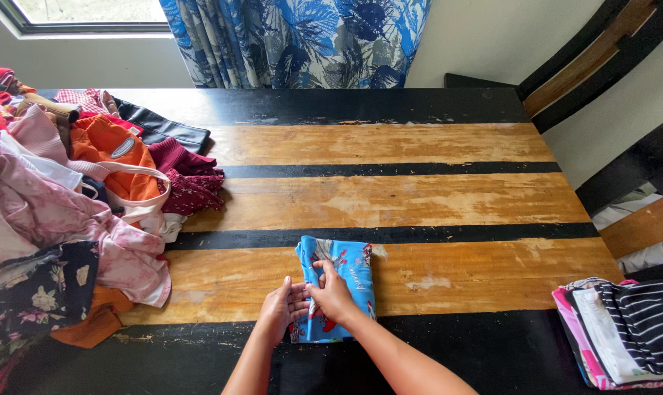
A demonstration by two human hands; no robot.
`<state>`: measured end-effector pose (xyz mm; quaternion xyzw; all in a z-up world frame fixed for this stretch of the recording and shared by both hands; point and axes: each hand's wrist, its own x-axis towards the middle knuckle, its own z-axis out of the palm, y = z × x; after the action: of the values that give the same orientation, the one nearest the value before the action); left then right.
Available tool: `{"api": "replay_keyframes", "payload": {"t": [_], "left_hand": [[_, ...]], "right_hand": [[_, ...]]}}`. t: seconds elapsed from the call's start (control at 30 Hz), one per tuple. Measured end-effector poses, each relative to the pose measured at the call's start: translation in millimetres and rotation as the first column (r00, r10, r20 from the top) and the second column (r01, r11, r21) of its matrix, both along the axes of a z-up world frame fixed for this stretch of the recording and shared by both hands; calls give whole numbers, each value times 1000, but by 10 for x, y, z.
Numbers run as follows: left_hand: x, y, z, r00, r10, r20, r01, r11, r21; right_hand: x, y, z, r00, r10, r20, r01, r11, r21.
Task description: The person picks up clothing items from a pile on a table, spreads them flat, and folds them one by one into small rectangles before placing them in a stack.
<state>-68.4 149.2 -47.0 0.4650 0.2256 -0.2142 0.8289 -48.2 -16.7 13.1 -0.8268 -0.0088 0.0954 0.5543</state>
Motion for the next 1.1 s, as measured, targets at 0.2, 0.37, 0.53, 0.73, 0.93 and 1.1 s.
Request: {"api": "replay_keyframes", "payload": {"t": [0.2, 0.37, 0.53, 0.73, 0.93, 1.1], "left_hand": [[62, -10, -166, 996, -55, 73, 33, 962, 270], [89, -68, -159, 993, -102, 63, 69, 917, 393], [7, -233, 293, 992, -122, 39, 52, 661, 749], [-185, -485, 380, 630, -728, 270, -499, -113, 859], [-268, -613, 389, 703, -698, 139, -310, -125, 942], [-322, -676, 731, 762, -647, -28, -127, -191, 973]], "right_hand": [[-62, 13, 78, 990, -15, -140, 22, 998, 53], [-142, -375, -153, 821, 158, 549, 204, 816, -540], [-273, -547, -351, 854, 275, 442, 171, 653, -738], [-253, -551, -339, 814, 392, 429, 137, 588, -797], [-141, -660, -12, 900, 423, 107, -170, 564, -808], [-62, -806, 18, 950, 296, 99, -79, 537, -840]]}}
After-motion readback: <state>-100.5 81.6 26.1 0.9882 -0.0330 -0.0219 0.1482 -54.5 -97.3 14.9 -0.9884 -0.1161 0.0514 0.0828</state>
